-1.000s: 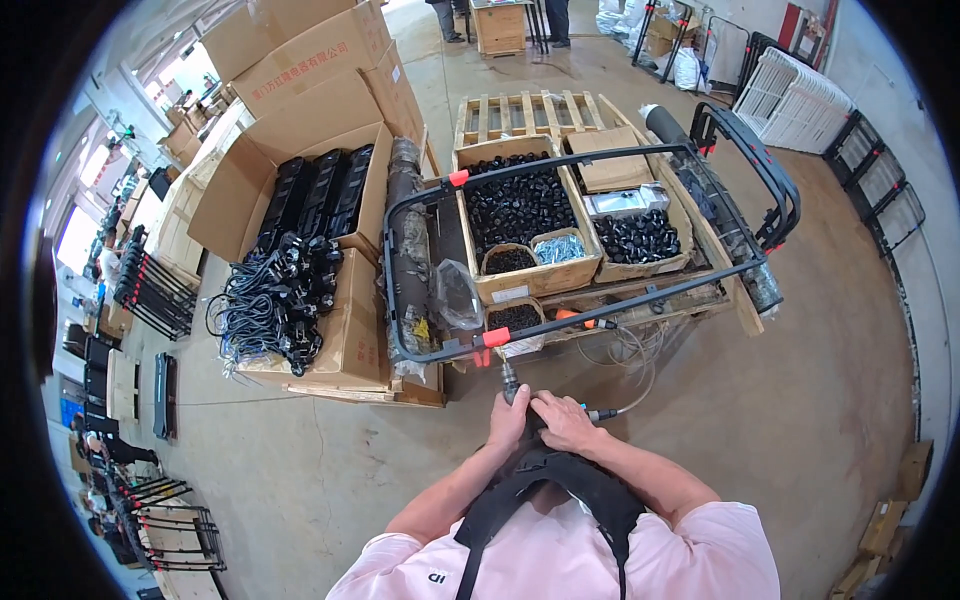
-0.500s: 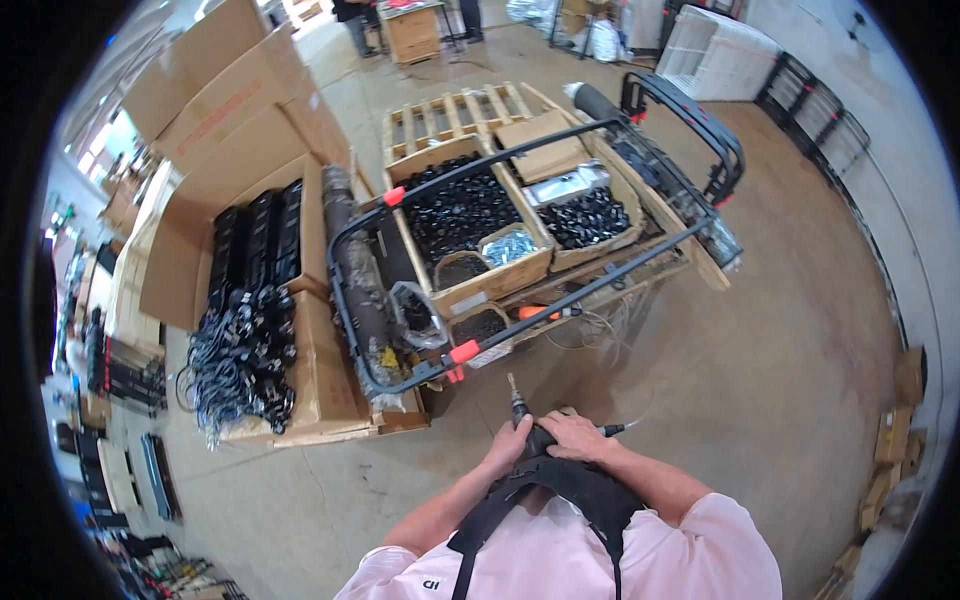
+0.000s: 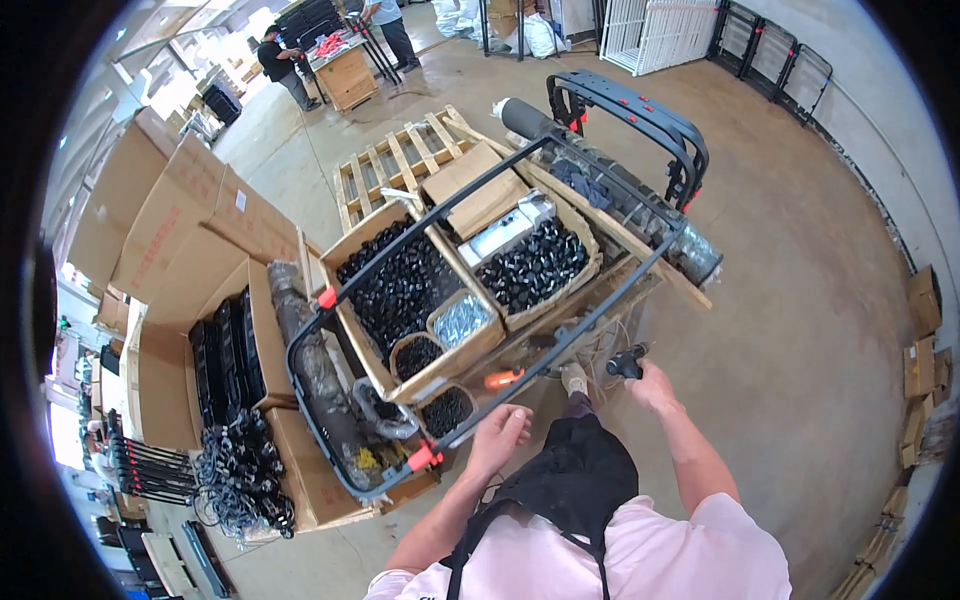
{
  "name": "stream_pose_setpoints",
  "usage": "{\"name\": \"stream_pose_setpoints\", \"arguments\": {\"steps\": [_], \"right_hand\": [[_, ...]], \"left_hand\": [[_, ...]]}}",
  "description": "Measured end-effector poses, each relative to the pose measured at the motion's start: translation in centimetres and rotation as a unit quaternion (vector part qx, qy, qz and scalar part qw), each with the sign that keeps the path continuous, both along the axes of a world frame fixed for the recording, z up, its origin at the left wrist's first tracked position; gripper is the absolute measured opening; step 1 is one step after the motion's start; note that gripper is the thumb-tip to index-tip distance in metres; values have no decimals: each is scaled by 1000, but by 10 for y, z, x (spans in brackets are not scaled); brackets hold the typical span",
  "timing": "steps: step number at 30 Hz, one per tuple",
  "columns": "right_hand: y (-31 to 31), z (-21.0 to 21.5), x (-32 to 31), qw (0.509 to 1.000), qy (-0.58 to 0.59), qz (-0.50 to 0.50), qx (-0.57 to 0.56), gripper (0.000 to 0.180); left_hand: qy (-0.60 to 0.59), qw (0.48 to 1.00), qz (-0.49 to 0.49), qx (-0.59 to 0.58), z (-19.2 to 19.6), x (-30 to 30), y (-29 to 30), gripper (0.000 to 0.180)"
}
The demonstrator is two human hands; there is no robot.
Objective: The recorder is assembling a lawnmower by connecting electrical wires, positioning the plastic housing, and securing it with screws using a power drill.
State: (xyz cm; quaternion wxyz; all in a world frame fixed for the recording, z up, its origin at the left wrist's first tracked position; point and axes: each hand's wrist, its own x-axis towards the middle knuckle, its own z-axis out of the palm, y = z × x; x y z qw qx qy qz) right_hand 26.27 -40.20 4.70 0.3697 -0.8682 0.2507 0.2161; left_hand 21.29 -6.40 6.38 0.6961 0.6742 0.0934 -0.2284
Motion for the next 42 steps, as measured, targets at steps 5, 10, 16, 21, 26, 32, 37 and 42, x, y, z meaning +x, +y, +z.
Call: {"name": "stream_pose_setpoints", "arguments": {"steps": [5,10,16,21,26,32,37,42], "right_hand": [[-43,-87,114,993,-66,42,-85,65],[-55,-131,204,989,-45,85,-113,69],[-49,-170,225,978,-61,116,-165,72],[-60,-150,240,987,5,113,-117,63],[-102,-87,216,967,1,231,-102,50],[-90,67,238,907,70,406,88,29],[-7,25,331,907,-170,366,118,23],[80,-107,400,884,-231,400,-78,18]], "left_hand": [[-67,990,72,99,11,136,-45,29],[-204,893,-22,401,-37,259,-49,23],[-110,755,-184,619,-102,328,-72,31],[22,732,-182,656,-123,344,-107,51],[-34,732,-163,661,-138,335,-105,49],[-35,805,-93,585,-132,335,-97,42],[-65,877,-31,475,-102,336,-83,38],[-36,938,-30,344,-63,342,-72,34]]}}
